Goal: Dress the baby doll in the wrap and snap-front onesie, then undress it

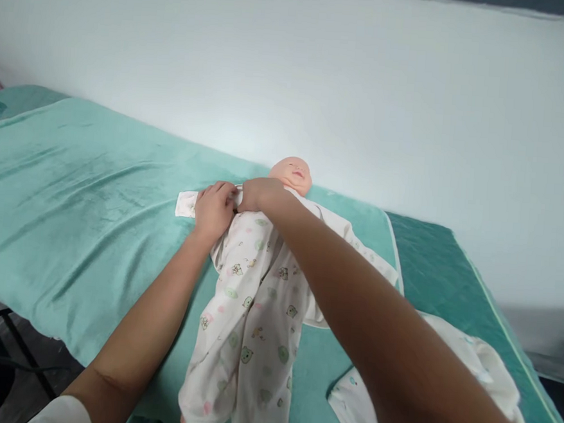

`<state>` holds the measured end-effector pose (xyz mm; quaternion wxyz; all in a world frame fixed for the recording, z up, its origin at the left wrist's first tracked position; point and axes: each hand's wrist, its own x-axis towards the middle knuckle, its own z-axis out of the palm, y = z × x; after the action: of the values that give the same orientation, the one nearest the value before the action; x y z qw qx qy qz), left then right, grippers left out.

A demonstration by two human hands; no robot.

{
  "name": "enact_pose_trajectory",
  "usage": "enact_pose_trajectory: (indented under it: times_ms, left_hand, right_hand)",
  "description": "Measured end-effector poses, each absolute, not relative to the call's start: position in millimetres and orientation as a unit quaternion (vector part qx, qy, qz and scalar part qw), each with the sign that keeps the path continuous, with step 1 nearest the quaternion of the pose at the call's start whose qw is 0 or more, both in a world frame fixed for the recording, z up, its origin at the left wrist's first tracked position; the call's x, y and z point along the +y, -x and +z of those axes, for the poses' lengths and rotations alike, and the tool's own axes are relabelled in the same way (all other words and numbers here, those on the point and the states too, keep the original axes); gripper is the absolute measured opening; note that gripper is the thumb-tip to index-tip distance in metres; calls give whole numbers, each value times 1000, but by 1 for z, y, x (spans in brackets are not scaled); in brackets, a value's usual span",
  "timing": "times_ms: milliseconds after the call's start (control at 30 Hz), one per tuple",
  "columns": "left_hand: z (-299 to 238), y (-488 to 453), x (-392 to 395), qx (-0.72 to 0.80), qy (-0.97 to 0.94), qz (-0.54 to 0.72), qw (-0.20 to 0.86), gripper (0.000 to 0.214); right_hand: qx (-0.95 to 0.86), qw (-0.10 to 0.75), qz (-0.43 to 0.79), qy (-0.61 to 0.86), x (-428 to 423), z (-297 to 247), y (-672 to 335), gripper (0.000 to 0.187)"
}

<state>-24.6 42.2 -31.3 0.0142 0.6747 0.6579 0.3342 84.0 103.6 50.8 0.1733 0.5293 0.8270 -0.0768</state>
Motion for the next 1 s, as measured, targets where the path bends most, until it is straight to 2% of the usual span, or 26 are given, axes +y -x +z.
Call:
enact_pose_trajectory:
  times_ms: [133,200,333,600,800,900,1000]
  left_hand:
    - [-32,32,37,676,-636,370,43,35]
    - [-34,35,36,692,-615,372,59,36]
    - [-38,38,35,716,-597,354,69,35]
    - [-32,36,31,728,-638,246,51,32]
    - [-30,33,30,725,-657,205,26,33]
    - [-30,20,30,692,-690,214,-23,35]
    - [-30,3,33,616,-755,221,-50,41]
  right_hand:
    - [823,141,-75,-544,102,54,-111,45]
    - [817,133,-60,-558,101,57,-128,49]
    - [803,116,-44,-583,96,64,-154,44]
    - [791,112,-65,-598,94,70,-175,46]
    - [791,77,-64,-604,96,73,-187,50]
    - [796,69,-67,-598,86,63,-170,50]
    - [809,36,-68,-582,72,50,-147,40]
